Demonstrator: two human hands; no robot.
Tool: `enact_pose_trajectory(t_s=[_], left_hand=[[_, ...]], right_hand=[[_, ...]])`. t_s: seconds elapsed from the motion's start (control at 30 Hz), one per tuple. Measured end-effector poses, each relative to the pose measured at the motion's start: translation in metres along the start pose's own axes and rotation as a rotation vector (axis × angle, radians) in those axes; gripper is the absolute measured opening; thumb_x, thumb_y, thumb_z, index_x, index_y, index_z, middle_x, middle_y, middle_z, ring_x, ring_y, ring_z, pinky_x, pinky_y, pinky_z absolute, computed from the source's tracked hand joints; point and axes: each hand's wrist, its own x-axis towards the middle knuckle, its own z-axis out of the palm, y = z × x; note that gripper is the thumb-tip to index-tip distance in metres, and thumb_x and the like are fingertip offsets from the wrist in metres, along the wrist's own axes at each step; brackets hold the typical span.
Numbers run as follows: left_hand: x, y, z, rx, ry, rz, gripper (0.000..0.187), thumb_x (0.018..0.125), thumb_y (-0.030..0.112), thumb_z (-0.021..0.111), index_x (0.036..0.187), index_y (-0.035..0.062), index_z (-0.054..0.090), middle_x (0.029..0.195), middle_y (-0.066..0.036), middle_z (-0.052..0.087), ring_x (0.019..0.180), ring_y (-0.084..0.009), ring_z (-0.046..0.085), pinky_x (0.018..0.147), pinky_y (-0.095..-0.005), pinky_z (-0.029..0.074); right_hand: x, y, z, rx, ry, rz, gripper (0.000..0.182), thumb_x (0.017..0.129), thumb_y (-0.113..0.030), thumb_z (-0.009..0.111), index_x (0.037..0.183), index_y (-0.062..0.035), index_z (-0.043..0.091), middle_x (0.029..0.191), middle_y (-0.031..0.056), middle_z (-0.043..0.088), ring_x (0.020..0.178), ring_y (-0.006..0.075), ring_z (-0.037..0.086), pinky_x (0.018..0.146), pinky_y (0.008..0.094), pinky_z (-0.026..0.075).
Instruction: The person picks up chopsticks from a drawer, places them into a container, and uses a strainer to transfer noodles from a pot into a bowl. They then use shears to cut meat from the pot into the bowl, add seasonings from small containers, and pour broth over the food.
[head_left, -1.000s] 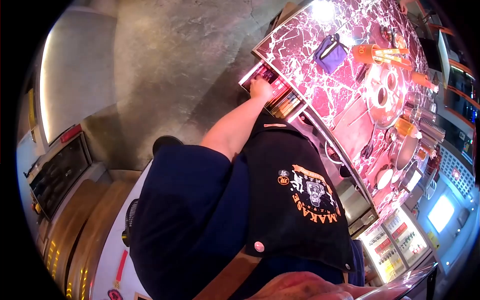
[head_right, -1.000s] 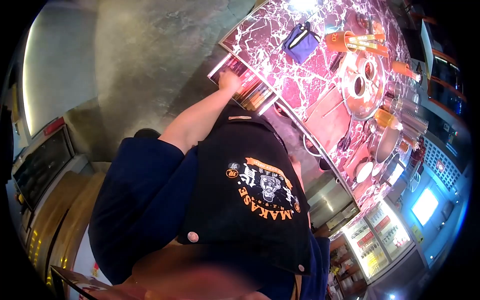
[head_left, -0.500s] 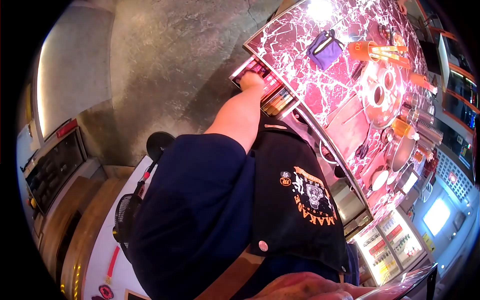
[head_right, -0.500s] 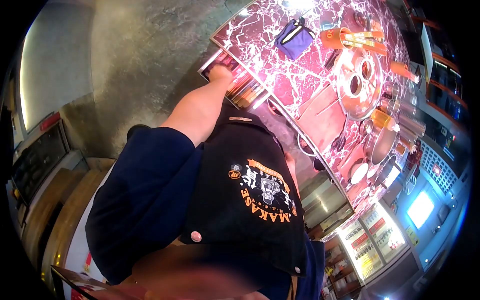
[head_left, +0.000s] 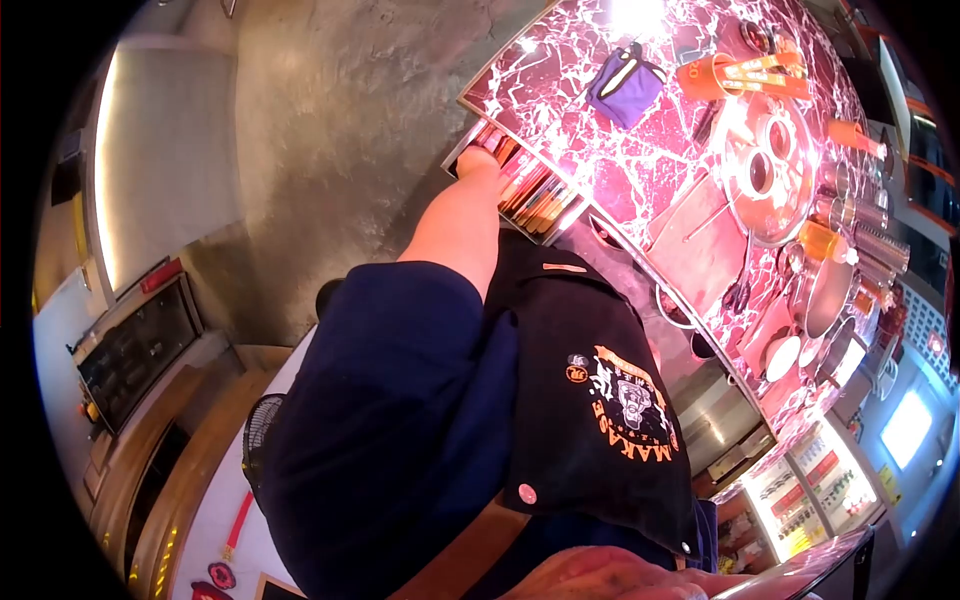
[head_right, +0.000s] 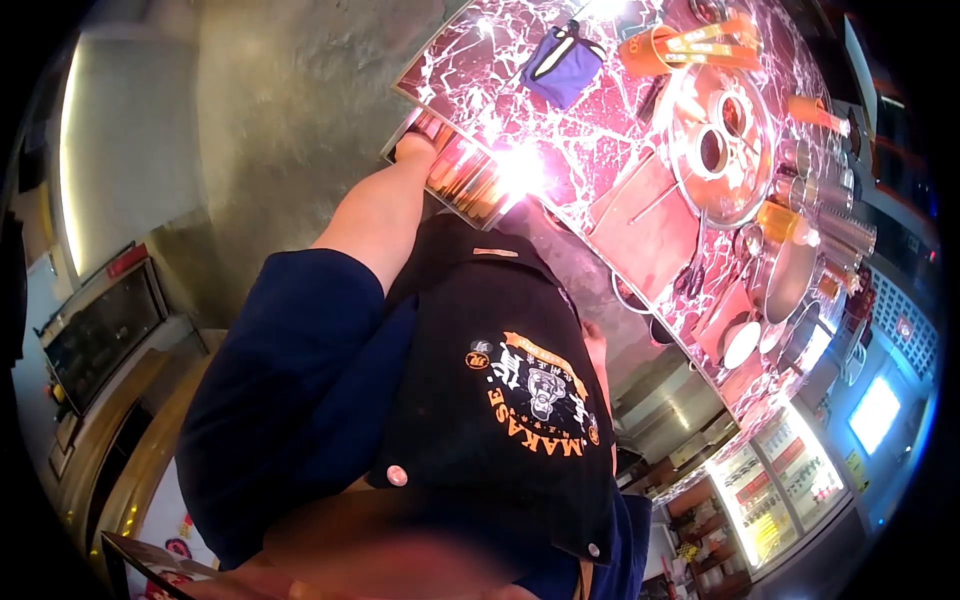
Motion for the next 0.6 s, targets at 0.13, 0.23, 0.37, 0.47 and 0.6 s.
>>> enact_pose_trajectory(t_s=[0.13,0.23,0.37,0.47,0.6], left_hand=[[-0.017,0.009,-0.009,0.051,-0.015,-0.027,0.035,0.094,0.027,0.050,0.111,0.0031,0.068,0.117,-0.021,0.065,0.109,-0.0365,0.063,0.090,-0.0418,0.052],[0.014,-0.009,0.000,0.525,0.002,0.231,0.032,0.092,0.022,0.052,0.111,0.0028,0.068,0.117,-0.022,0.065,0.111,-0.0365,0.062,0.092,-0.0419,0.051],[0.014,-0.007,-0.001,0.674,-0.041,0.289,0.031,0.089,0.021,0.053,0.111,0.0033,0.068,0.118,-0.021,0.065,0.111,-0.0355,0.063,0.094,-0.0414,0.051],[0.013,-0.005,-0.007,0.710,-0.073,0.311,0.033,0.084,0.020,0.061,0.111,0.0019,0.067,0.119,-0.023,0.063,0.113,-0.0353,0.062,0.095,-0.0405,0.050],[0.048,-0.011,0.003,0.867,-0.169,0.397,0.032,0.078,0.017,0.063,0.105,0.0004,0.069,0.108,-0.023,0.068,0.103,-0.0319,0.067,0.088,-0.0382,0.052]], right_hand=[[0.014,0.030,0.007,0.000,-0.054,-0.076,0.042,0.091,-0.023,0.067,0.122,0.0039,0.057,0.104,0.0127,0.068,0.093,0.0184,0.063,0.082,0.0303,0.050],[0.004,0.032,0.018,0.154,-0.116,-0.034,0.041,0.090,-0.021,0.067,0.122,0.0037,0.057,0.103,0.0122,0.068,0.092,0.0183,0.063,0.083,0.0303,0.050],[0.055,0.102,0.026,0.091,-0.131,-0.039,0.039,0.092,-0.023,0.065,0.121,0.0023,0.060,0.101,0.0110,0.069,0.091,0.0172,0.063,0.081,0.0306,0.051],[0.091,0.149,0.037,0.176,-0.154,-0.110,0.036,0.094,-0.025,0.062,0.119,0.0009,0.062,0.093,0.0073,0.068,0.079,0.0135,0.061,0.070,0.0280,0.050],[0.069,0.105,0.046,0.234,-0.129,0.011,0.033,0.095,-0.024,0.061,0.117,0.0000,0.062,0.082,0.0015,0.064,0.064,0.0071,0.051,0.057,0.0229,0.042]])
